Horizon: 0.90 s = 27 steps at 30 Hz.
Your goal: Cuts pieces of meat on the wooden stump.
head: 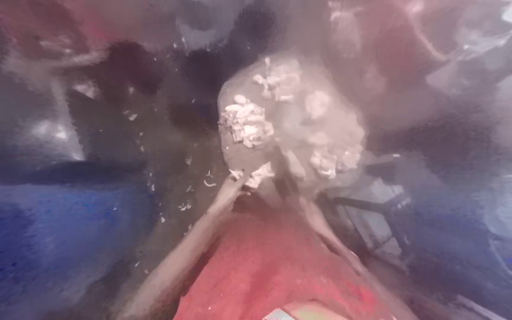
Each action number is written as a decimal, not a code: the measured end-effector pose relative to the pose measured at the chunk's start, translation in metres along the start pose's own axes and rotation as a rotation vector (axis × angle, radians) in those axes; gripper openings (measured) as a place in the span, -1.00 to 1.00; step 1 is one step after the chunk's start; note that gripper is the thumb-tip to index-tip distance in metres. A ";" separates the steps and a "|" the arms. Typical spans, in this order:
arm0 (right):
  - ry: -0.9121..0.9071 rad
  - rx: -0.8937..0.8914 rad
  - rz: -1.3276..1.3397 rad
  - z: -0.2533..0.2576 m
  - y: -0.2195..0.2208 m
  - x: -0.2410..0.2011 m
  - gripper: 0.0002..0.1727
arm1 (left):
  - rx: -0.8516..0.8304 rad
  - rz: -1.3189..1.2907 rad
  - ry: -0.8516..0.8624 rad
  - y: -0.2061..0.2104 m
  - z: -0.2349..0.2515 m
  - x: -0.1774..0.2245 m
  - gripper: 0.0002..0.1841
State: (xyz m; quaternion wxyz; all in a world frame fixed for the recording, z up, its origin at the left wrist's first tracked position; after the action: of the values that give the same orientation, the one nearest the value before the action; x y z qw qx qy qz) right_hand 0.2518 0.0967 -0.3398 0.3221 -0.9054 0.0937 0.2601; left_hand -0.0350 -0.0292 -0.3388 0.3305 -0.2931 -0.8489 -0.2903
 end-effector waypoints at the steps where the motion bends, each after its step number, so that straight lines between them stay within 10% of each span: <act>1: -0.018 0.047 -0.017 -0.002 -0.004 -0.006 -0.39 | 0.005 0.071 0.047 0.006 0.006 -0.007 -0.71; 7: -0.072 -0.009 0.064 0.007 0.000 0.010 -0.42 | 0.032 0.718 0.179 0.009 0.040 -0.046 -0.58; 19: -0.035 -0.075 -0.154 0.007 0.008 0.024 -0.30 | 0.142 1.354 0.256 0.033 0.041 0.014 -0.54; 27: -0.065 -0.093 -0.083 -0.006 0.001 0.008 -0.33 | 0.053 0.984 0.301 0.011 0.009 0.052 -0.70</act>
State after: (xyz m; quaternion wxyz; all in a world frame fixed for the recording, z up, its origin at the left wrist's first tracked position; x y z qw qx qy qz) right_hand 0.2609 0.0919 -0.3403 0.2932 -0.9136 0.0333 0.2796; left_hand -0.0627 0.0000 -0.3034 0.5539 -0.6042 -0.5606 -0.1178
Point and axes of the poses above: each hand's wrist, its own z-axis towards the middle knuckle, its own y-axis out of the palm, x = y × z, the point moved 8 cm from there along z, towards the middle knuckle, and after that the axes turned 5 degrees about -z, right-handed, at the moved point
